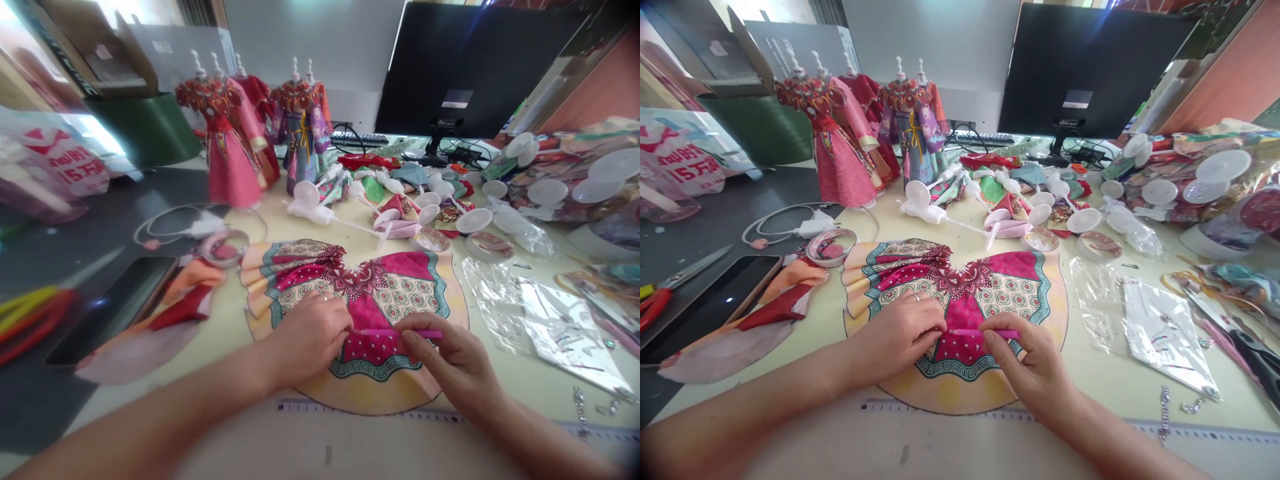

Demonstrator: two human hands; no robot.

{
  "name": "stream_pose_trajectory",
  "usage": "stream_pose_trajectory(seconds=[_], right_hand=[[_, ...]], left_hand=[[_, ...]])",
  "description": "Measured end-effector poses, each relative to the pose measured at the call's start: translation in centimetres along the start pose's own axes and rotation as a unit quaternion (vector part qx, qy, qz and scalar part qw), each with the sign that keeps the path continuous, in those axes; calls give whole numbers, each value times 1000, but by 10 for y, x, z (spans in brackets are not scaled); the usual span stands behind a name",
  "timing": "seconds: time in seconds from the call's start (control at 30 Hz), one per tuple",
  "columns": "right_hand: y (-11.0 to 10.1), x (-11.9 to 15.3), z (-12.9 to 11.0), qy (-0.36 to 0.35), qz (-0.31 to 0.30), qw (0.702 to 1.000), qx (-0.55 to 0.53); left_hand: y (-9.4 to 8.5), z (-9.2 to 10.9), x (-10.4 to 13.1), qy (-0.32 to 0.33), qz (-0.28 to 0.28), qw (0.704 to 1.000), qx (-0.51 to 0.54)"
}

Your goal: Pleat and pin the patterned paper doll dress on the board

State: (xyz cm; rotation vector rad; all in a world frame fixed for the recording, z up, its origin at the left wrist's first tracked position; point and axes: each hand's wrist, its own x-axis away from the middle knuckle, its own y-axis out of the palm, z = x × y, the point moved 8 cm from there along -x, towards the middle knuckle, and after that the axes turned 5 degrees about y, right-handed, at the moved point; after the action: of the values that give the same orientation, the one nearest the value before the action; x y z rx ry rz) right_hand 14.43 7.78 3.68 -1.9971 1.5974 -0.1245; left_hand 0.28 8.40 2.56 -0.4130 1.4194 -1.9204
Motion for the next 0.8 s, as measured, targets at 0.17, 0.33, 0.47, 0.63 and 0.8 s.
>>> stream_pose_trajectory(seconds=[0.17, 0.33, 0.47, 0.63, 0.8], right_hand=[[4, -2, 3, 15, -18, 1000, -17], [3, -2, 5, 24, -13, 1000, -5], [2, -1, 6, 31, -10, 999, -1], [2, -2, 6, 28, -8, 1000, 5], [2, -3, 5, 23, -4, 1000, 14]], left_hand=[[2, -2, -1, -6, -6, 1000, 4], [2, -2, -1, -6, -7, 1000, 3], [2, -1, 0, -6, -7, 1000, 1], [1, 0, 0, -4, -4, 1000, -4], [1, 1, 0, 7, -2, 1000, -14]])
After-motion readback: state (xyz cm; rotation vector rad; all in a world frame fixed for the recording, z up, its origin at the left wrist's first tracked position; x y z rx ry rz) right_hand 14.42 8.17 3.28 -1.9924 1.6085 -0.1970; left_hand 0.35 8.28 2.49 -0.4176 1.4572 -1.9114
